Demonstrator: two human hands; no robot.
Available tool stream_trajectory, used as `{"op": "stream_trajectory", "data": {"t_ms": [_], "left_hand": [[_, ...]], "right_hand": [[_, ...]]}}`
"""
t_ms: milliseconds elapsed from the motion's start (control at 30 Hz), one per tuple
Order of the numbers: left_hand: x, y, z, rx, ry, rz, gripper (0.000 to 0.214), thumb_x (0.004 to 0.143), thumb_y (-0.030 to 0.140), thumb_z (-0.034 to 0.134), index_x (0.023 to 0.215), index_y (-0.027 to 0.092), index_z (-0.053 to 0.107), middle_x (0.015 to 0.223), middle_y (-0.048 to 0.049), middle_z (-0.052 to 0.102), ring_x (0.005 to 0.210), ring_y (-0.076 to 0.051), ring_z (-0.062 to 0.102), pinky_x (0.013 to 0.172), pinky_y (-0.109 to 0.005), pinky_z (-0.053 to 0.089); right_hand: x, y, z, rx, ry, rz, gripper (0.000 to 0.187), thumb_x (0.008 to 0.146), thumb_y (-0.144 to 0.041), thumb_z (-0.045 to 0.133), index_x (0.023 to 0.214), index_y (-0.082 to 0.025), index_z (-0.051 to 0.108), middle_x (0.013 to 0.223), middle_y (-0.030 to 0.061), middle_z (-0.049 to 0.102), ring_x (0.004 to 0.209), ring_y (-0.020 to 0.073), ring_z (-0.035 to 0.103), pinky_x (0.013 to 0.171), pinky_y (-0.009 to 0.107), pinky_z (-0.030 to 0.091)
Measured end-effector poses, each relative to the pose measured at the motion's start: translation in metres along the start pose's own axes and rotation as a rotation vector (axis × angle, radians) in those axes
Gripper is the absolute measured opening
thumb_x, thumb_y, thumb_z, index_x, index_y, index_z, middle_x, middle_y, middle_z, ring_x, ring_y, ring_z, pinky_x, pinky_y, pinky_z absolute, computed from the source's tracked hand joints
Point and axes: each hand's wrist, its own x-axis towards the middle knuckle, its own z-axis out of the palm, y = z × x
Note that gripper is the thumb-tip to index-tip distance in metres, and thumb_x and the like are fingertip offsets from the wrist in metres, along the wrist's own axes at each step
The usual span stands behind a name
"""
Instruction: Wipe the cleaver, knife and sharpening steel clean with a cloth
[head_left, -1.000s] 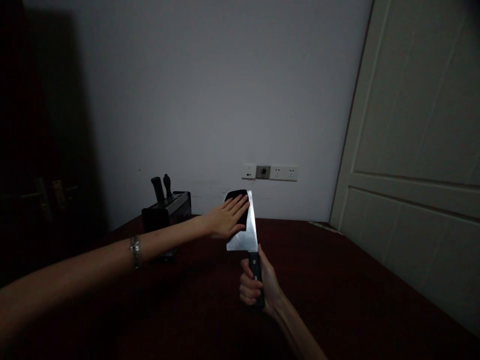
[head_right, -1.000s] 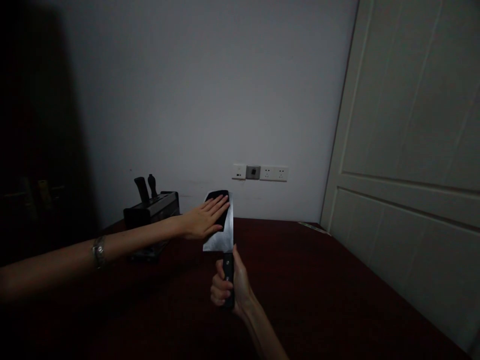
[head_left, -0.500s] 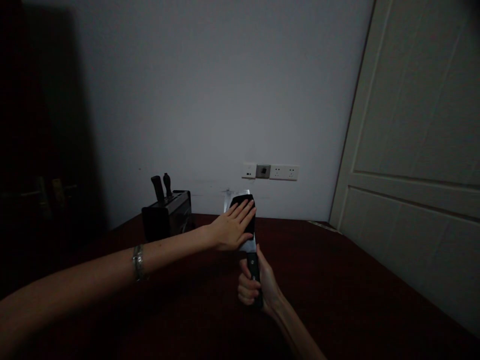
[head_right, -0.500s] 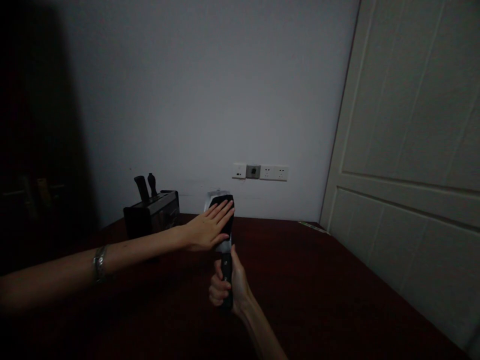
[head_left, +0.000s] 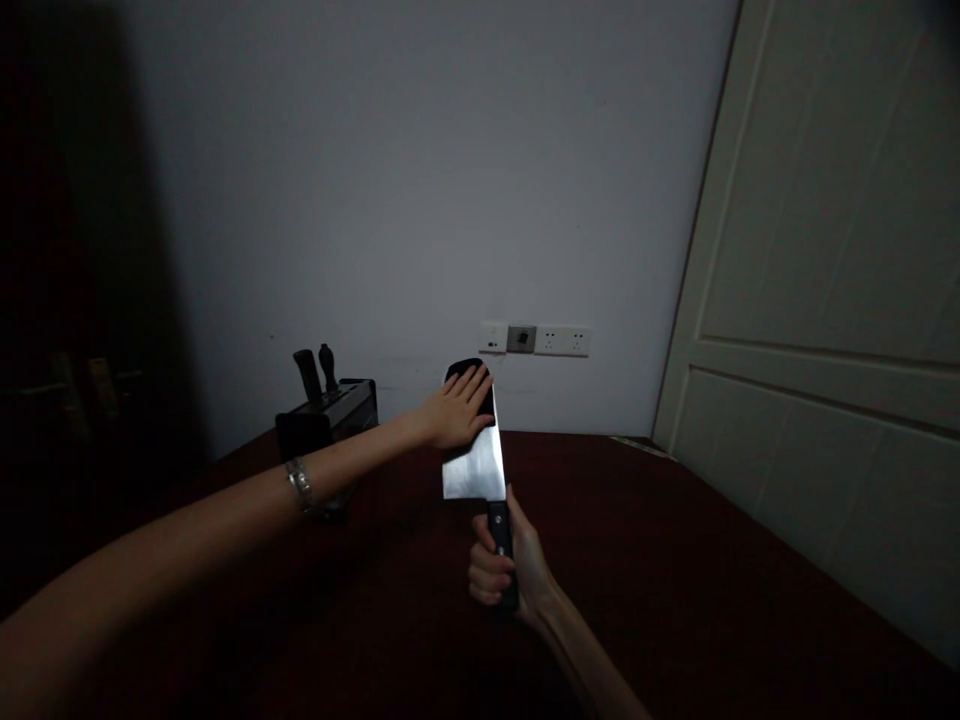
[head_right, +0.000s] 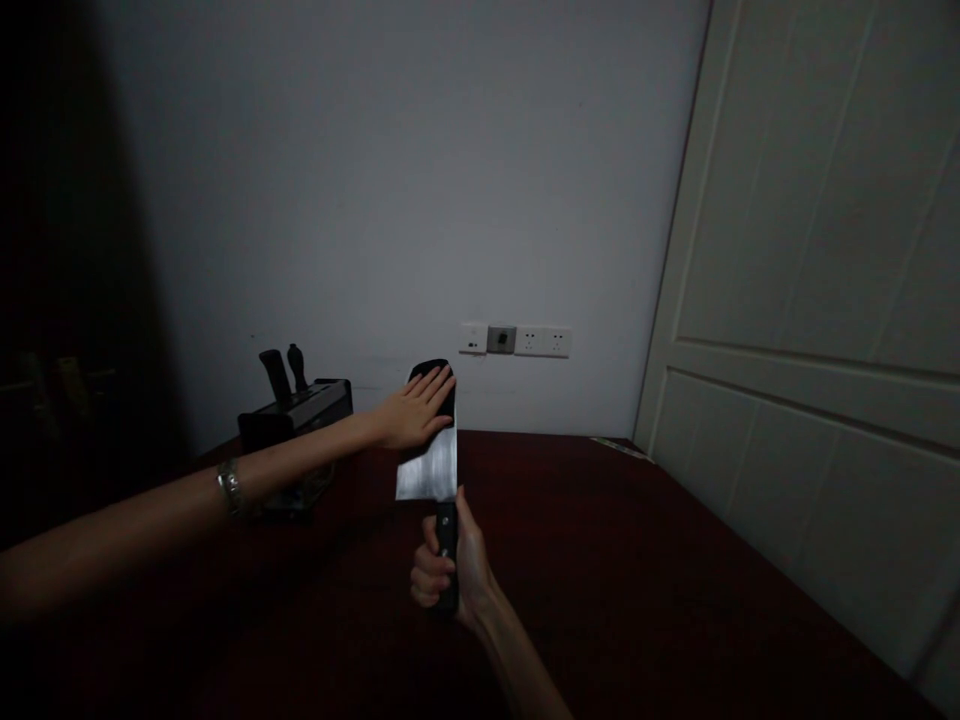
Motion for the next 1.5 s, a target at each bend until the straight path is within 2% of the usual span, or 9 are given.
{"op": "stream_trajectory", "data": {"t_ms": [233, 433, 500, 733, 1000, 1100, 1200, 1267, 1500], "left_hand": [[-0.02, 0.03, 0.002, 0.009, 0.039, 0.156, 0.066, 0.089, 0.05, 0.021, 0.141, 0.009, 0.013, 0.147, -0.0135, 0.002, 0.135, -0.025, -0.001, 0.108, -0.04, 0.01], [0.005, 0.005, 0.006, -0.009, 0.025, -0.02, 0.067, 0.09, 0.049, 0.018, 0.14, 0.006, 0.014, 0.147, -0.0161, 0.006, 0.135, -0.026, 0.004, 0.107, -0.041, 0.013], [0.008, 0.003, 0.007, -0.01, 0.032, -0.044, 0.066, 0.09, 0.048, 0.018, 0.14, 0.005, 0.014, 0.146, -0.0167, 0.007, 0.135, -0.027, 0.005, 0.107, -0.041, 0.013], [-0.024, 0.04, 0.008, 0.013, 0.097, 0.132, 0.066, 0.089, 0.05, 0.022, 0.14, 0.009, 0.013, 0.147, -0.0138, 0.002, 0.135, -0.025, -0.002, 0.108, -0.04, 0.01], [-0.002, 0.003, 0.008, -0.028, 0.102, -0.061, 0.066, 0.09, 0.049, 0.018, 0.14, 0.006, 0.014, 0.147, -0.0166, 0.006, 0.135, -0.026, 0.002, 0.108, -0.041, 0.012], [-0.015, 0.016, 0.01, -0.026, 0.125, -0.045, 0.065, 0.09, 0.047, 0.019, 0.14, 0.007, 0.012, 0.147, -0.0159, 0.005, 0.135, -0.026, 0.0, 0.108, -0.041, 0.011], [-0.037, 0.034, 0.014, -0.02, 0.139, 0.041, 0.065, 0.09, 0.049, 0.02, 0.14, 0.008, 0.012, 0.147, -0.0151, 0.003, 0.135, -0.025, -0.002, 0.108, -0.041, 0.011], [-0.043, 0.036, 0.016, -0.015, 0.153, 0.087, 0.066, 0.09, 0.05, 0.02, 0.14, 0.009, 0.012, 0.147, -0.0144, 0.002, 0.135, -0.025, -0.003, 0.108, -0.04, 0.012], [-0.018, -0.009, 0.016, -0.011, 0.078, -0.063, 0.066, 0.091, 0.049, 0.018, 0.14, 0.006, 0.011, 0.146, -0.0176, 0.003, 0.135, -0.027, 0.001, 0.107, -0.041, 0.013]], "right_hand": [[-0.001, -0.001, 0.002, 0.013, -0.009, 0.0, 0.074, 0.08, -0.069, 0.003, 0.049, -0.017, 0.046, 0.031, -0.0069, 0.025, 0.027, 0.005, 0.02, 0.031, 0.017, 0.024], [-0.001, 0.001, 0.0, 0.014, -0.034, 0.037, 0.076, 0.079, -0.069, -0.001, 0.05, -0.017, 0.047, 0.031, -0.0067, 0.025, 0.027, 0.0054, 0.02, 0.031, 0.017, 0.024], [-0.001, 0.001, 0.0, 0.011, -0.038, 0.032, 0.076, 0.079, -0.069, -0.001, 0.049, -0.017, 0.047, 0.031, -0.0068, 0.025, 0.027, 0.0054, 0.02, 0.031, 0.018, 0.025], [-0.002, -0.001, 0.002, -0.022, 0.043, 0.011, 0.072, 0.079, -0.07, 0.006, 0.048, -0.018, 0.043, 0.029, -0.0071, 0.026, 0.025, 0.0051, 0.019, 0.03, 0.017, 0.023], [-0.002, 0.0, 0.004, -0.055, 0.059, 0.055, 0.068, 0.077, -0.073, 0.013, 0.049, -0.018, 0.041, 0.03, -0.0084, 0.025, 0.026, 0.0046, 0.017, 0.031, 0.017, 0.022], [-0.002, 0.0, 0.005, -0.06, 0.068, 0.049, 0.068, 0.077, -0.074, 0.014, 0.049, -0.018, 0.04, 0.03, -0.0084, 0.025, 0.026, 0.0046, 0.017, 0.031, 0.017, 0.022], [-0.002, -0.001, 0.004, -0.058, 0.072, 0.042, 0.067, 0.077, -0.073, 0.014, 0.049, -0.018, 0.04, 0.029, -0.008, 0.026, 0.026, 0.0047, 0.018, 0.031, 0.017, 0.022], [-0.001, -0.001, 0.002, -0.056, 0.054, 0.031, 0.067, 0.078, -0.072, 0.015, 0.048, -0.018, 0.041, 0.03, -0.0076, 0.026, 0.025, 0.0048, 0.018, 0.03, 0.017, 0.022], [-0.002, -0.001, -0.001, -0.049, -0.002, 0.005, 0.064, 0.079, -0.07, 0.02, 0.05, -0.018, 0.043, 0.031, -0.008, 0.026, 0.026, 0.0048, 0.019, 0.03, 0.017, 0.025]]}}
